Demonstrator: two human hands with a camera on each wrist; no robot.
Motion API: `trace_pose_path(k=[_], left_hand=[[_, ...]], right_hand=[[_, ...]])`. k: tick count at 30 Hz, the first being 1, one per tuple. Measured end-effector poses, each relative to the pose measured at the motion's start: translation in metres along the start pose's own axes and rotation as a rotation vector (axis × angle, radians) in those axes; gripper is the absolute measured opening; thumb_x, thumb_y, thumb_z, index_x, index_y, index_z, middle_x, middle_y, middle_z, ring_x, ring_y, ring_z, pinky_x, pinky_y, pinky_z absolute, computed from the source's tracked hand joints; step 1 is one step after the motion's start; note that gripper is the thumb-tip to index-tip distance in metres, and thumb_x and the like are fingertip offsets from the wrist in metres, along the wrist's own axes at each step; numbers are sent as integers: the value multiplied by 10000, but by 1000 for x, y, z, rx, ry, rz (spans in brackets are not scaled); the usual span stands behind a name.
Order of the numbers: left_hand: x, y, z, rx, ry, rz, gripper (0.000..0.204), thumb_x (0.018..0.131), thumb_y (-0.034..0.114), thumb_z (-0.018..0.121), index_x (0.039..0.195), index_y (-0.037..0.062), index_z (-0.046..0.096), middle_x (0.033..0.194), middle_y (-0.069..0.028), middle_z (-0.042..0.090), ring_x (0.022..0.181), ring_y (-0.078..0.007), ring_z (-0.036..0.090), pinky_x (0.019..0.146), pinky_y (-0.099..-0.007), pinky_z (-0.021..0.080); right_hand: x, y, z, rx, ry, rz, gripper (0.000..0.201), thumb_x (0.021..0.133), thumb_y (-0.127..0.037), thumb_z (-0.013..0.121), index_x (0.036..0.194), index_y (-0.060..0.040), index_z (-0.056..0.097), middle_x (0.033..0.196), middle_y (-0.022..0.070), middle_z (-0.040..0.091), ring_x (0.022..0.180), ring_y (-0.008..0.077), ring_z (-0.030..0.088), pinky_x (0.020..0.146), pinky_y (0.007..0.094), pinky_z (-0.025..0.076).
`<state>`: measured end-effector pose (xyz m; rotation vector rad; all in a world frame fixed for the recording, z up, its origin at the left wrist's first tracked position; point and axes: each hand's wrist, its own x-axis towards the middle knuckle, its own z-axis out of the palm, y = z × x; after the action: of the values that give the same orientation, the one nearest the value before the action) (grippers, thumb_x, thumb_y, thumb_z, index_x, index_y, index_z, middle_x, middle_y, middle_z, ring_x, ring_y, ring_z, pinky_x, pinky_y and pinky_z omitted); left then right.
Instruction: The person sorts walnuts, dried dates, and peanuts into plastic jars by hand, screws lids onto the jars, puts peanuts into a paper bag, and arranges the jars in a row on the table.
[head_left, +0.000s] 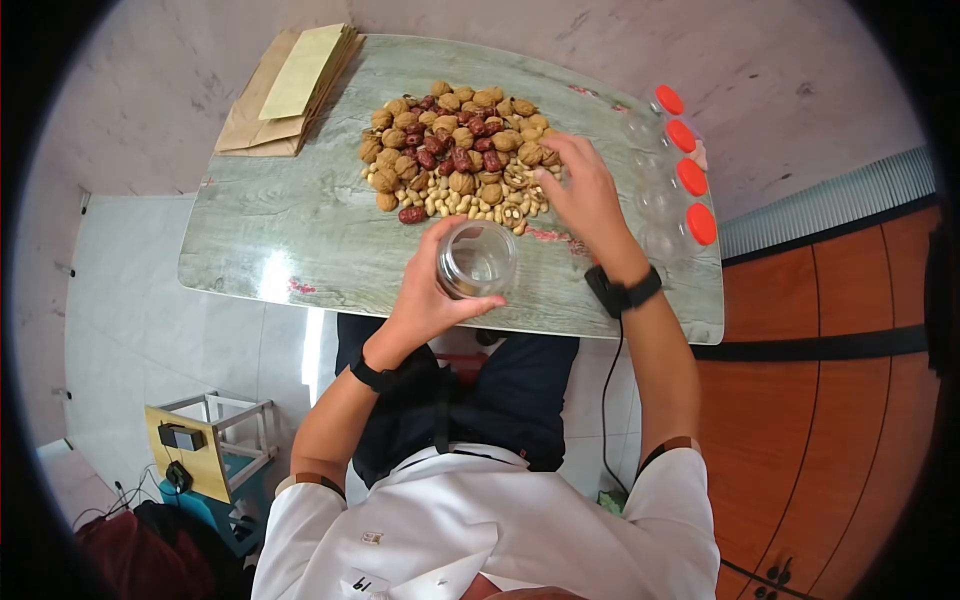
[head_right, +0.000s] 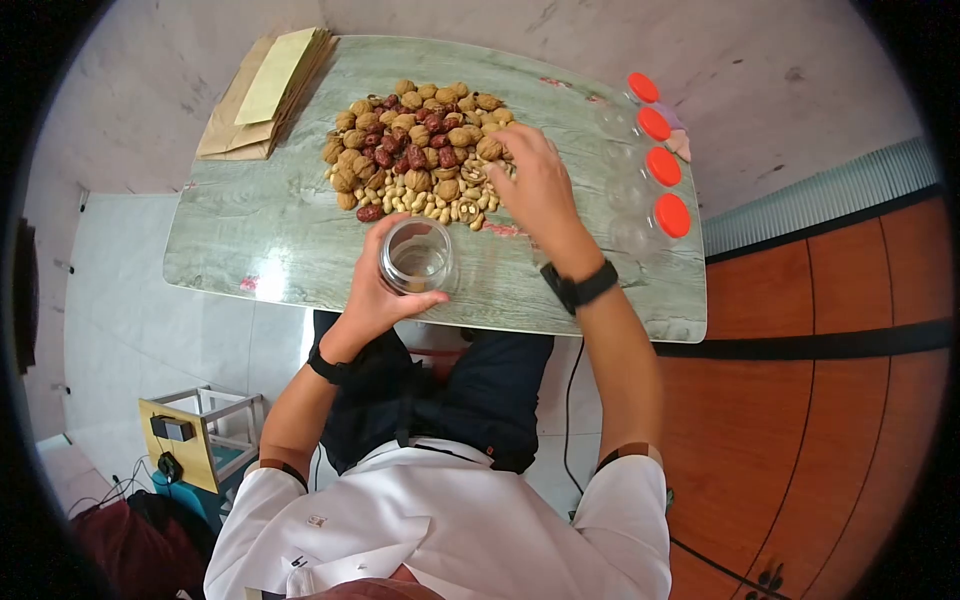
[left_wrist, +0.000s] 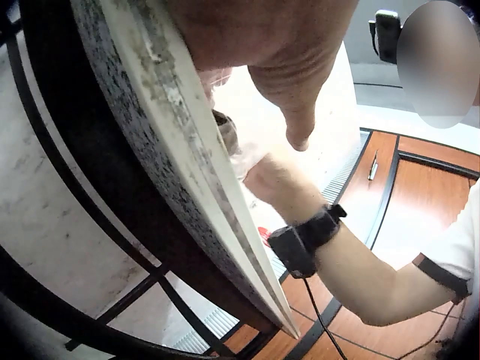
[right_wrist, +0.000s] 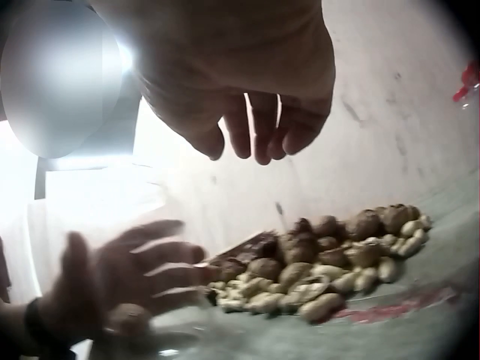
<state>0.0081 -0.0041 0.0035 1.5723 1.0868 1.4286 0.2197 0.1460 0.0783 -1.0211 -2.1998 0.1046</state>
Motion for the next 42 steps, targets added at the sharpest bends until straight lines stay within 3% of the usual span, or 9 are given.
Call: trace_pose_path(k=[7, 13, 16, 18, 24, 29, 35, 37, 42], left_hand=[[0, 0, -1, 8, 11, 9, 1114, 653, 295, 1016, 1505, 4, 359, 1413, -140, 541, 1325, -256, 571, 1108, -397, 475], [0, 0, -1, -10, 13, -20, 1118, 641, 282, 1020, 1505, 14, 363, 1380, -149, 589, 1319, -257, 579, 1107, -394, 469], [0, -3, -1, 12, 9, -10, 1122, 638, 287, 1022, 1507, 21, 364, 1384, -150, 586, 1320, -258, 579, 1103, -394, 468], [1, -2, -1, 13, 4, 12, 1118, 642, 284, 1020, 1510, 24, 364, 1382, -151, 588, 1321, -256, 577, 1100, -393, 467], [2, 1, 2, -23, 44, 38, 1075, 641, 281, 1010, 1489, 18, 405, 1345, -160, 618, 1258, -261, 614, 1055, -388, 495], [1, 3, 2, -76, 43, -13, 1070, 647, 270, 1007, 1492, 18, 402, 1350, -166, 617, 1263, -266, 614, 1058, -390, 495], [1, -1, -1, -6, -14, 1, 1102, 661, 227, 1011, 1515, 18, 347, 1397, -153, 571, 1326, -244, 567, 1105, -384, 480], [1, -3, 0, 0, -12, 7, 1096, 667, 222, 1008, 1517, 19, 346, 1394, -154, 576, 1327, -247, 569, 1103, -385, 484], [1, -1, -1, 7, -6, 13, 1086, 662, 220, 1009, 1515, 29, 363, 1392, -151, 580, 1321, -245, 571, 1099, -385, 483]], right_hand=[[14, 47, 32, -135, -195, 236, 384, 865, -92, 726, 1239, -31, 667, 1224, 181, 666, 1105, 384, 655, 954, 469, 535], [12, 30, 20, -76, -115, 311, 409, 861, -121, 753, 1247, -26, 659, 1173, 179, 701, 1012, 356, 693, 893, 435, 562], [7, 2, 0, 239, 48, 356, 385, 858, -125, 776, 1213, -17, 674, 1126, 151, 730, 944, 278, 712, 816, 368, 576], [0, -17, -12, 463, 57, 239, 370, 840, -105, 807, 1179, -23, 686, 1104, 121, 740, 922, 207, 708, 769, 316, 573], [-19, -88, -43, 504, -117, -96, 390, 759, -83, 879, 1102, -61, 694, 1073, 97, 737, 902, 196, 698, 768, 310, 568], [-24, -91, -36, 366, -188, -306, 351, 766, -136, 884, 1056, -64, 701, 1049, 102, 727, 968, 284, 692, 862, 384, 556], [8, -16, -7, 180, -38, -21, 342, 850, -172, 802, 1134, -22, 683, 1154, 161, 691, 1095, 363, 657, 924, 432, 539], [17, 19, 13, 29, -122, 155, 459, 873, -209, 764, 1273, -22, 639, 1252, 194, 646, 1146, 395, 641, 955, 461, 533], [40, 39, 31, -121, -308, 244, 546, 879, -220, 737, 1380, -55, 594, 1332, 216, 604, 1185, 407, 627, 983, 486, 525]])
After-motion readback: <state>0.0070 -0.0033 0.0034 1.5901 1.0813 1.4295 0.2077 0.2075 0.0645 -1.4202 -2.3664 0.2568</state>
